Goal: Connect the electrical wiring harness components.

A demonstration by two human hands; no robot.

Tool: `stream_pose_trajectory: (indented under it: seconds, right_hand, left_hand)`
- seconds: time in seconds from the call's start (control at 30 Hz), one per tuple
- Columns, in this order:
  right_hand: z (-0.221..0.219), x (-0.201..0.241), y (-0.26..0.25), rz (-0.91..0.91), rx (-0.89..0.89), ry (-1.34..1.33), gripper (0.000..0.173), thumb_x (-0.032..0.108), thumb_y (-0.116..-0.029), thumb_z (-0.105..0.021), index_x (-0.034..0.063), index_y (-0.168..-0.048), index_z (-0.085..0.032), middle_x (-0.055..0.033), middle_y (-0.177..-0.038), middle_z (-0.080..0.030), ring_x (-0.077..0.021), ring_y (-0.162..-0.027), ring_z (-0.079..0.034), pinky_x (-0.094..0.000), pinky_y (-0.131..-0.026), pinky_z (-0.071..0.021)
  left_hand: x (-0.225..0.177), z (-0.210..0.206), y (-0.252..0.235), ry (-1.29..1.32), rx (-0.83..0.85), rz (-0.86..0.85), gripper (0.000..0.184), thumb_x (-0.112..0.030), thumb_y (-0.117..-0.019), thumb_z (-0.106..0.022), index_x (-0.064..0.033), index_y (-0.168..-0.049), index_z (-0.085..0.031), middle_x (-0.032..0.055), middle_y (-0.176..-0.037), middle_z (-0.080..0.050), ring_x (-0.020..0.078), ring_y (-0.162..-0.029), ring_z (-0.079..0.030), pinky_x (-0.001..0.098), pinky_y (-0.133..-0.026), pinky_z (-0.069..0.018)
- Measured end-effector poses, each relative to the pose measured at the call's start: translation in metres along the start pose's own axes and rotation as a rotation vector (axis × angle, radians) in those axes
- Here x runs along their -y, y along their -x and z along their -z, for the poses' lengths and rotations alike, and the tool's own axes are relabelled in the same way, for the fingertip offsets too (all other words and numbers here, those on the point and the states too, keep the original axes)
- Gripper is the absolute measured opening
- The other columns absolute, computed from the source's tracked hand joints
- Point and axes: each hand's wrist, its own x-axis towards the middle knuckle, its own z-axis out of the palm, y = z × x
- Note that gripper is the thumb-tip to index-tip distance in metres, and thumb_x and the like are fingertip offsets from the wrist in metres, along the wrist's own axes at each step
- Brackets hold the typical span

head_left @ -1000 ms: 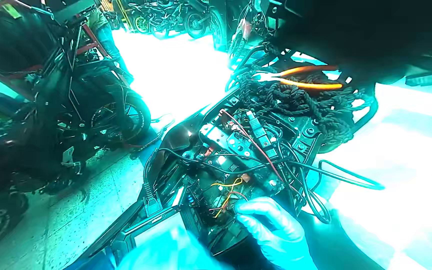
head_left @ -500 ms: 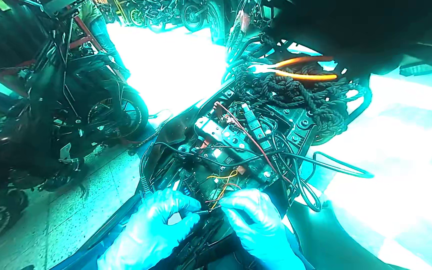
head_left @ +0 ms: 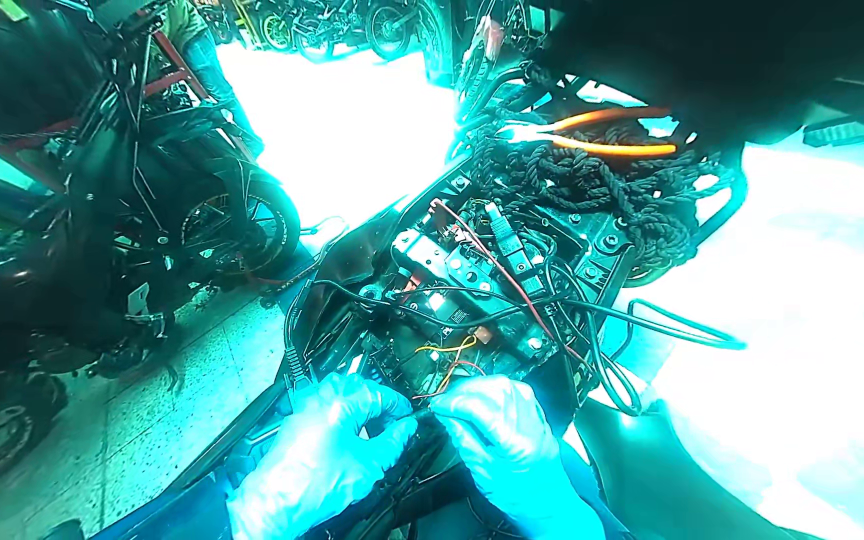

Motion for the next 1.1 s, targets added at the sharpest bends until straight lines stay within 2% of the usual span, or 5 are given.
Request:
stream_pose_trajectory:
  seconds: [0.2,0.43,0.6,0.9,1.1]
  right_hand:
    - [0.006,-0.001,0.000,0.015,0.032,0.074,0.032,0.021,-0.0963,-0.065,0.0159,-0.128,-0.068,0.0010,-0.097,-0.075,-0.0133,-0.086,-0.066,-0.0294,-0.085,-0.0499]
    - [0.011,-0.018,0.000,0.011,0.100,-0.044,0.038,0.028,-0.0971,-0.067,0.0188,-0.134,-0.061,-0.0020,-0.115,-0.072,-0.0138,-0.102,-0.067,-0.0301,-0.091,-0.0490]
    - [0.006,-0.028,-0.007,-0.044,0.199,-0.130,0.039,0.028,-0.1009,-0.064,0.0177,-0.138,-0.059,-0.0009,-0.102,-0.072,-0.0141,-0.089,-0.062,-0.0299,-0.088,-0.0446]
    - [0.004,-0.025,-0.008,-0.137,0.337,-0.192,0.035,0.029,-0.0981,-0.070,0.0196,-0.131,-0.065,0.0027,-0.107,-0.074,-0.0065,-0.100,-0.065,-0.0243,-0.097,-0.0474]
    - [0.011,-0.025,-0.002,-0.190,0.264,-0.260,0.013,0.028,-0.1003,-0.066,0.0271,-0.108,-0.077,0.0091,-0.104,-0.075,-0.0017,-0.106,-0.066,-0.0254,-0.096,-0.0494]
  left_hand:
    - [-0.005,-0.020,-0.009,-0.113,-0.074,-0.116,0.024,-0.041,-0.0925,-0.066,-0.0247,-0.102,-0.081,-0.0006,-0.097,-0.074,0.0174,-0.100,-0.067,0.0401,-0.086,-0.0517]
    - [0.013,-0.046,-0.022,0.154,-0.117,-0.291,0.021,-0.030,-0.1005,-0.065,-0.0200,-0.113,-0.078,-0.0044,-0.103,-0.076,0.0027,-0.099,-0.066,0.0202,-0.091,-0.0514]
    - [0.019,-0.043,-0.013,0.475,-0.023,0.030,0.019,-0.017,-0.0982,-0.068,-0.0108,-0.112,-0.079,-0.0037,-0.104,-0.077,0.0025,-0.098,-0.070,0.0221,-0.090,-0.0574]
    - [0.026,-0.055,-0.009,0.337,-0.150,0.020,0.018,-0.027,-0.1003,-0.065,-0.0195,-0.107,-0.080,-0.0066,-0.099,-0.076,0.0033,-0.098,-0.066,0.0244,-0.088,-0.0530]
    - [0.024,-0.059,-0.010,0.125,-0.258,-0.145,0.018,-0.028,-0.0996,-0.062,-0.0198,-0.103,-0.078,-0.0027,-0.091,-0.074,0.0081,-0.089,-0.068,0.0289,-0.081,-0.0553]
